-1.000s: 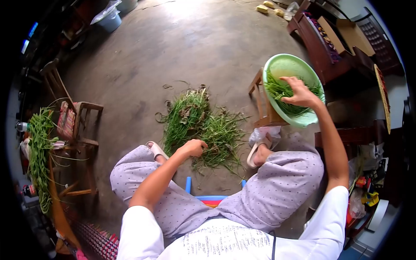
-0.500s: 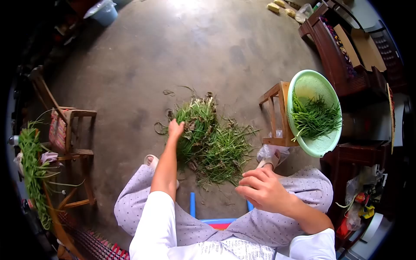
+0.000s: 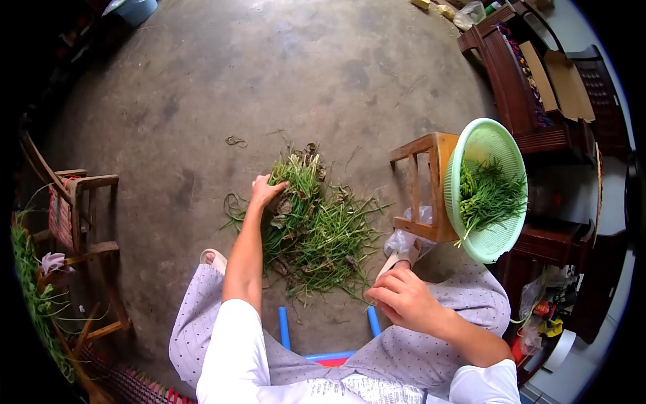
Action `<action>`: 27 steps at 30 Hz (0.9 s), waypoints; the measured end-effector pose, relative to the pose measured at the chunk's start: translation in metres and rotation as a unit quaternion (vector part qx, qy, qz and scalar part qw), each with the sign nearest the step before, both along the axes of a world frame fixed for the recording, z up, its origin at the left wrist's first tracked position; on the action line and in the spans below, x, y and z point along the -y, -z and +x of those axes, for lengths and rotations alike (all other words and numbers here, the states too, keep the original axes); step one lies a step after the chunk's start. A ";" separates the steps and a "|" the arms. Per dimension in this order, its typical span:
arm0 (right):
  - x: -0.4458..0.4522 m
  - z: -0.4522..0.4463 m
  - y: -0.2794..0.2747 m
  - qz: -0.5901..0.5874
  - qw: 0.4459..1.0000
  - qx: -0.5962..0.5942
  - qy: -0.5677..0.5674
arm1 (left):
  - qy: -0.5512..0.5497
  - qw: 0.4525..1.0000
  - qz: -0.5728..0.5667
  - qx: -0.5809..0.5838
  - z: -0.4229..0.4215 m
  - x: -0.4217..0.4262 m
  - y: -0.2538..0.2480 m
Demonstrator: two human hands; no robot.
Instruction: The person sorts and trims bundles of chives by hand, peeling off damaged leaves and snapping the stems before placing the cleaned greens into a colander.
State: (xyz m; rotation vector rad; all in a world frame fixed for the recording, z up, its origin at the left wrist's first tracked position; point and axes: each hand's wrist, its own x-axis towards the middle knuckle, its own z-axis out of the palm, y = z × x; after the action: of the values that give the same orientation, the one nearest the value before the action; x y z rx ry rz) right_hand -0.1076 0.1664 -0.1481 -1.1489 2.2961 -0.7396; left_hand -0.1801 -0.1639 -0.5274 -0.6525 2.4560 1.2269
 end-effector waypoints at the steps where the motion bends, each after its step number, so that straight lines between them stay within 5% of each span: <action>1: 0.000 0.000 0.001 -0.001 1.000 -0.009 0.000 | 0.028 0.996 0.010 -0.081 0.003 0.000 0.005; 2: -0.001 -0.001 0.000 -0.002 1.000 -0.008 -0.002 | 0.027 0.996 0.009 -0.080 0.008 -0.002 -0.006; 4: -0.003 -0.003 0.000 0.011 1.000 -0.010 0.001 | -0.135 0.924 0.355 -0.046 0.023 -0.007 -0.042; 5: -0.004 -0.004 0.003 0.011 1.000 0.006 0.007 | -0.163 0.904 0.392 -0.054 0.029 -0.007 -0.048; 9: -0.002 0.005 0.026 -0.015 0.975 0.193 0.112 | -0.216 0.860 0.448 -0.117 0.052 -0.004 -0.065; 12: 0.016 0.001 0.072 0.021 0.982 0.188 0.003 | -0.186 0.876 0.444 -0.040 0.062 0.002 -0.068; 17: 0.124 -0.049 0.186 -0.110 0.958 0.200 0.175 | -0.148 0.901 0.396 -0.091 0.075 -0.008 -0.093; 19: 0.171 -0.070 0.236 -0.211 0.862 0.352 0.297 | -0.154 0.917 0.350 -0.112 0.082 -0.015 -0.082; 21: 0.201 -0.074 0.265 -0.357 0.642 0.577 0.358 | -0.163 0.928 0.297 -0.155 0.092 -0.022 -0.084; 25: 0.202 -0.061 0.305 -0.380 0.457 0.682 0.425 | -0.275 0.912 0.243 -0.182 0.112 -0.023 -0.102; 27: 0.193 -0.066 0.305 -0.376 0.464 0.671 0.440 | -0.419 0.814 0.297 -0.272 0.113 -0.019 -0.118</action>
State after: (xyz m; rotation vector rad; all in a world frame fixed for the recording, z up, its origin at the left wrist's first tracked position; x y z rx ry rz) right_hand -0.1735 -0.0268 -0.4535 0.6780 0.7989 -2.0857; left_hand -0.0674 -0.1453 -0.4091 -1.4008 1.9024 2.6864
